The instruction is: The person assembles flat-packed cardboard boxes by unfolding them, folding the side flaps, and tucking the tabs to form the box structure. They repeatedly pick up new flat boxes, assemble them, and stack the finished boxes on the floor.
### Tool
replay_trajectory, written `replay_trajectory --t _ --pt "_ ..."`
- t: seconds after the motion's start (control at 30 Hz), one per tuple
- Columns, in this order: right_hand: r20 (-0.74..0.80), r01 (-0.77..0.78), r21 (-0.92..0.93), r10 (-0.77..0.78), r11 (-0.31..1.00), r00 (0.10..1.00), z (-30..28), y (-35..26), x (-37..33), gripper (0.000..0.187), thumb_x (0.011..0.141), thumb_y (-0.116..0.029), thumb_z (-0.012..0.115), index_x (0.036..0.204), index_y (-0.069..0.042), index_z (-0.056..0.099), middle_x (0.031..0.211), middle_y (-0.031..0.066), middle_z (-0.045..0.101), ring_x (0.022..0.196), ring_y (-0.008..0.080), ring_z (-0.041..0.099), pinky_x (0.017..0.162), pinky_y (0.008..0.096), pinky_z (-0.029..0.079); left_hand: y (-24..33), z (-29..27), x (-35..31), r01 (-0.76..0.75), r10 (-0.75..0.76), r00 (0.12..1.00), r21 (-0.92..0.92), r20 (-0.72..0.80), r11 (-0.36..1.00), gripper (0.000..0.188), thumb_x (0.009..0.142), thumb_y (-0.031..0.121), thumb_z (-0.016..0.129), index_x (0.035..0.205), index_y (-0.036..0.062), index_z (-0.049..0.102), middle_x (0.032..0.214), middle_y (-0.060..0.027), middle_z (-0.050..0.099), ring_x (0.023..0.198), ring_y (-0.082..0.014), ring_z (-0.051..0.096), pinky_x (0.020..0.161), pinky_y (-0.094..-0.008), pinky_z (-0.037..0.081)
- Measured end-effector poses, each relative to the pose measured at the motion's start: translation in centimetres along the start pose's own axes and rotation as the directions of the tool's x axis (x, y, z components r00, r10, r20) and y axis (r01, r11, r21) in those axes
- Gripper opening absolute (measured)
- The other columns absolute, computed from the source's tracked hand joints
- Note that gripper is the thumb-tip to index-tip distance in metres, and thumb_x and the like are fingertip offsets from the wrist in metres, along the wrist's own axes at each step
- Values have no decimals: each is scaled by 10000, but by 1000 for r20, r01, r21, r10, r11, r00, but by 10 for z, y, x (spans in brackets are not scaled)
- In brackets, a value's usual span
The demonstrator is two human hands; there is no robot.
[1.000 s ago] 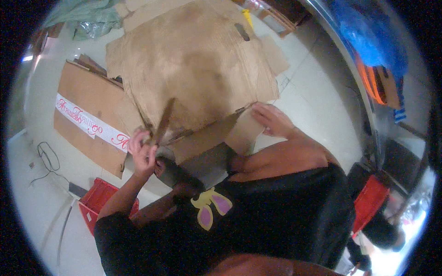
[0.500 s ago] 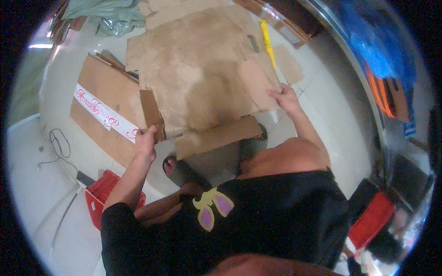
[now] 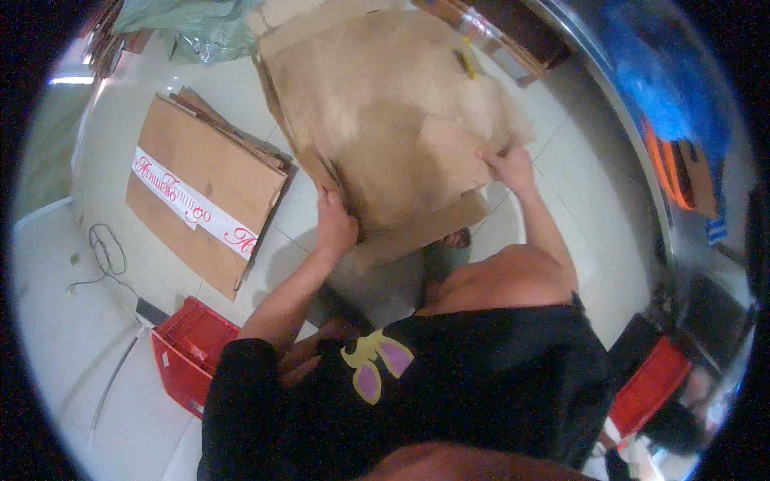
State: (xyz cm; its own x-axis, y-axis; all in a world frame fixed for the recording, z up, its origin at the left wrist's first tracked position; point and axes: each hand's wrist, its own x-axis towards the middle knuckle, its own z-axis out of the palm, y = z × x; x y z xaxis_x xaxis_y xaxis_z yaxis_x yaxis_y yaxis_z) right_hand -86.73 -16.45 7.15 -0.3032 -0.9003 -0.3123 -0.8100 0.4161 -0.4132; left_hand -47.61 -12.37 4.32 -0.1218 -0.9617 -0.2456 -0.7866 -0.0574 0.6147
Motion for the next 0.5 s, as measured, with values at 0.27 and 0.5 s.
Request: replay_trajectory --t 0.27,0.5 --pt "242 -101 204 50 974 969 3 49 15 480 848 -387 757 1012 51 650 801 214 685 728 236 658 691 382 512 -19 11 -28 119 -142 983 -181 -120 976 718 782 -99 504 1464 -129 282 1527 -300 344 1464 -442 281 1221 -443 236" --pt "158 206 -343 -159 917 974 51 -24 35 253 929 -219 597 1053 -1 629 851 240 707 772 380 713 676 504 558 -2 3 -49 103 -116 989 -130 -97 986 807 779 -116 494 1495 -164 125 1564 -353 204 1489 -472 197 1245 -429 160"
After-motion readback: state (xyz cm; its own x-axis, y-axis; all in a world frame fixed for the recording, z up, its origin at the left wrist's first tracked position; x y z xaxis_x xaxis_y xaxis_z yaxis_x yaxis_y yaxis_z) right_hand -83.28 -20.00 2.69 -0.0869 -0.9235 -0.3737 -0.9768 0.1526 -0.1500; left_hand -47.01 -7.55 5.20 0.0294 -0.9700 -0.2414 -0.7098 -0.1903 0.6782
